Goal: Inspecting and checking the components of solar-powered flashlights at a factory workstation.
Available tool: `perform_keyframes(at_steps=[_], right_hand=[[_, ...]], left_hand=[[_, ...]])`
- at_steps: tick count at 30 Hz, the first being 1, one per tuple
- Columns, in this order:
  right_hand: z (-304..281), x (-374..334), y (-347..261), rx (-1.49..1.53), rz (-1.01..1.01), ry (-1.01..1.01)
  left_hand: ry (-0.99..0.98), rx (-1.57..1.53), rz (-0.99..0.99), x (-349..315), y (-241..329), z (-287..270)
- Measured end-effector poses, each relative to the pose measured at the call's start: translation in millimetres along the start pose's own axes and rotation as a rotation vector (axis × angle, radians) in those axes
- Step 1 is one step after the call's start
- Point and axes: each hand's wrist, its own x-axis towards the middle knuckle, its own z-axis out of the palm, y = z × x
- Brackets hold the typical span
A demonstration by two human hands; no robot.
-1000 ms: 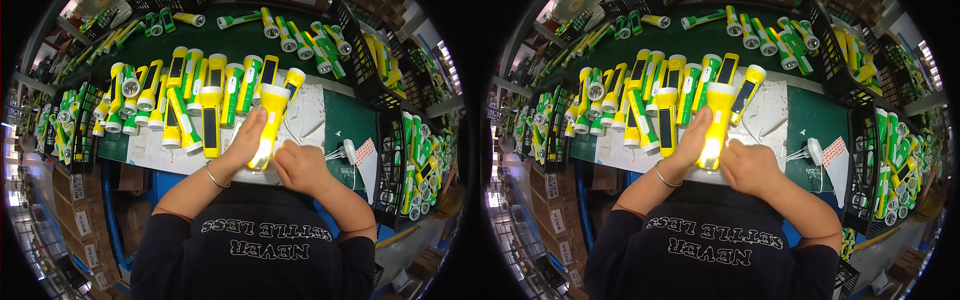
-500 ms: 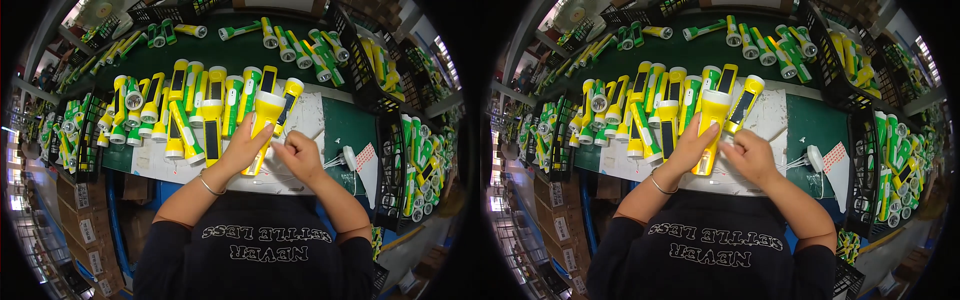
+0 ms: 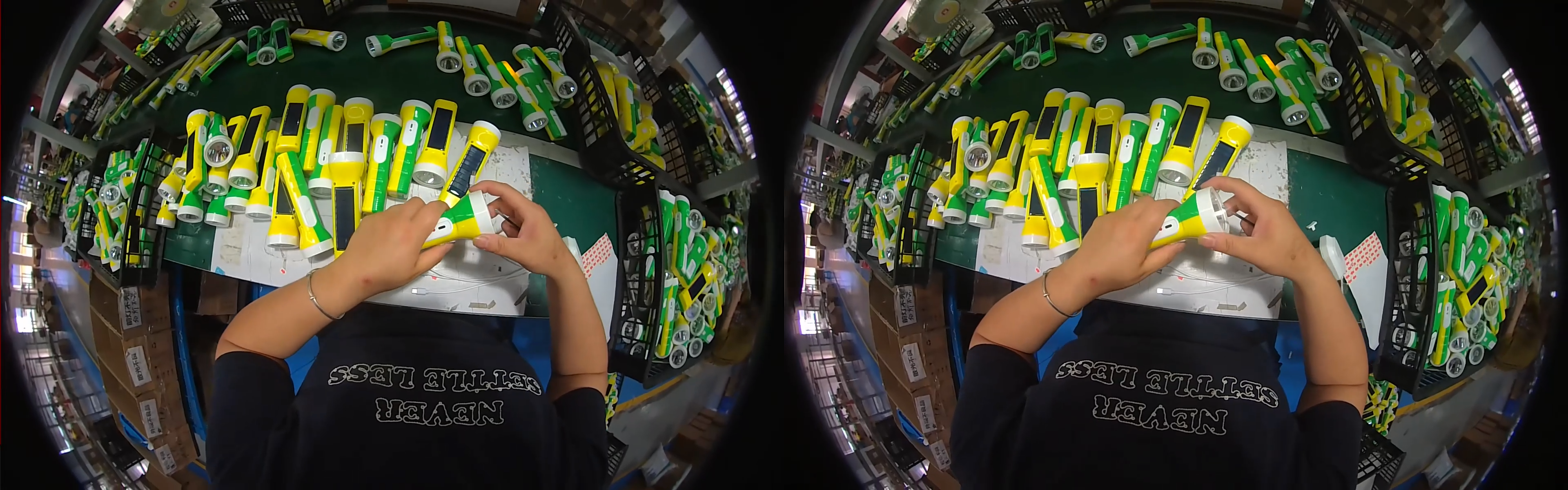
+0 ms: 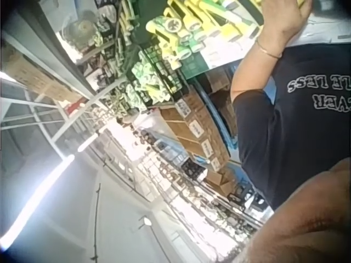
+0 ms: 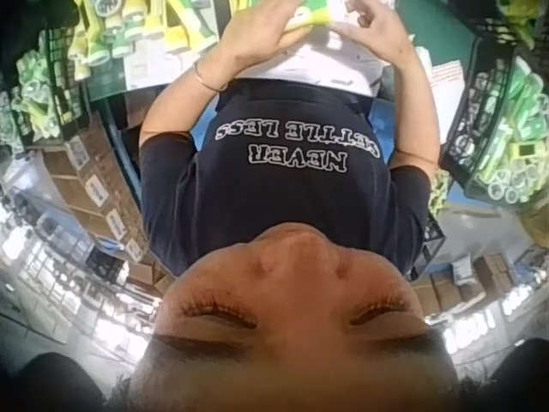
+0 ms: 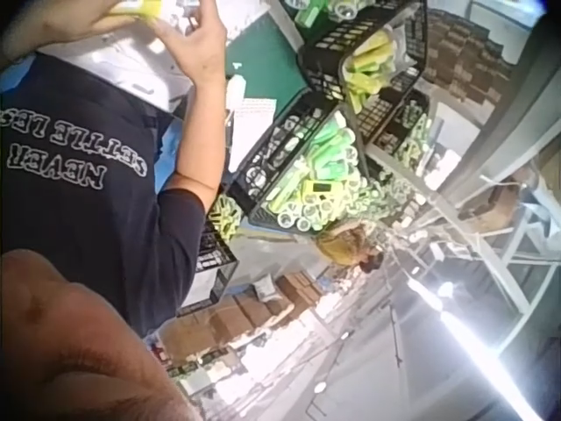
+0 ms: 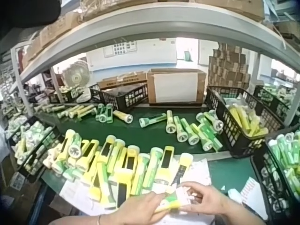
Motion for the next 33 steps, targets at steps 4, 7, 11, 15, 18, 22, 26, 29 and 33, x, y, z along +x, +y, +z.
perform_keyframes(at_steps=[4,7,11,15,18,22,26,29,33], right_hand=[[0.7,-5.8,-3.1,-0.014,0.025,0.001],[-3.7,-12.5,-1.6,0.013,0.002,0.006],[-9.4,-17.4,6.5,0.122,-0.009,0.045],[-6.1,-11.3,7.8,0.142,-0.027,-0.016],[10.6,-1.7,2.9,0.307,-0.002,-0.046],[18.9,13.3,31.9,-0.744,0.234,0.257],[33.0,23.0,60.3,-0.563,0.193,0.094],[28.5,8.7,53.4,-0.215,0.102,0.17],[30.5,-8.5,12.1,-0.236,0.044,0.266]], left_hand=[[-0.033,0.065,0.025,-2.3,-1.7,-10.2],[-0.123,0.135,-0.057,-10.7,-15.5,-24.6],[-0.173,0.154,-0.125,-19.7,-24.9,-39.4],[-0.288,-0.132,-0.105,-18.8,-22.2,-37.8],[-0.331,-0.527,-0.191,-12.1,-16.5,-19.4],[-0.138,-0.582,-0.276,-13.3,-18.9,12.8],[0.022,-0.613,-0.296,-6.0,-13.8,28.5],[0.113,-0.633,-0.323,-5.4,-22.2,38.1],[0.079,-0.707,-0.339,0.5,-10.2,29.3]])
